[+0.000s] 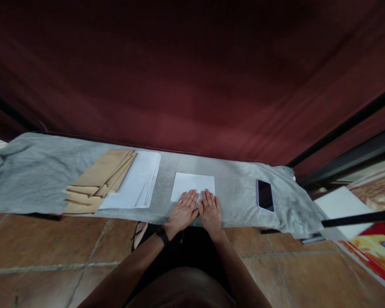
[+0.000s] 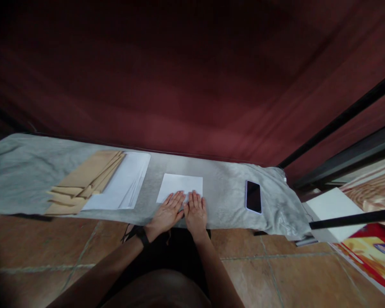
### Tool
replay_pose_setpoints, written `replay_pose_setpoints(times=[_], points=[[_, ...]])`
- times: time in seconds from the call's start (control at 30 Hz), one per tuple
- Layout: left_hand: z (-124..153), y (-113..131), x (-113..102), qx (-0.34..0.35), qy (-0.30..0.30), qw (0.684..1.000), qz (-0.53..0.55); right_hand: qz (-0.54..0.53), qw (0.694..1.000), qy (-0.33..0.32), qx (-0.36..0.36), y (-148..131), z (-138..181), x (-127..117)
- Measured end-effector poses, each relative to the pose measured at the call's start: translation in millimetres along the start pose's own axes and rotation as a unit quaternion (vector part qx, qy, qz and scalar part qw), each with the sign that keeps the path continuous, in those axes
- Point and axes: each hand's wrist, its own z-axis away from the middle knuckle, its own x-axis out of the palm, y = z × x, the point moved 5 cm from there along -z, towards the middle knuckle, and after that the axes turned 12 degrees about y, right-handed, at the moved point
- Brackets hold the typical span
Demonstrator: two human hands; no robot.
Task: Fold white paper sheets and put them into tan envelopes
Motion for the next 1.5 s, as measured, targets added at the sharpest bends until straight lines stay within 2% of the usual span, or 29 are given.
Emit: replay_pose_setpoints(times=[0.2,0.37,0.77,0.87,0.97,1.2,1.33,1.5], points=[[5,-8,2,-0.011,0.001,1.000,-0.002,0.009,1.000,0.001,0.015,0,0,0],[10,-23,-5,-0.049,0.011,0.999,-0.021,0.003,1.000,0.003,0.030,1,-1,1],[18,-72,-15,-0.194,0.030,0.979,-0.051,-0.003,0.999,0.005,0.041,1,-1,1],[4,-77,-14,-0.204,0.032,0.978,-0.027,-0.012,0.999,0.009,0.044,2,-1,2],[-23,-76,-8,-0.176,0.031,0.984,0.010,-0.018,0.999,0.014,0.044,2,-1,4],[-87,-72,11,-0.137,-0.023,0.990,0.005,-0.013,0.999,0.013,0.051,1,-2,3],[-106,-73,16,-0.135,-0.044,0.990,0.001,-0.015,0.998,0.007,0.059,1,-4,1],[-116,-73,16,-0.153,-0.060,0.986,-0.003,-0.021,0.998,0.007,0.067,1,-6,-1]])
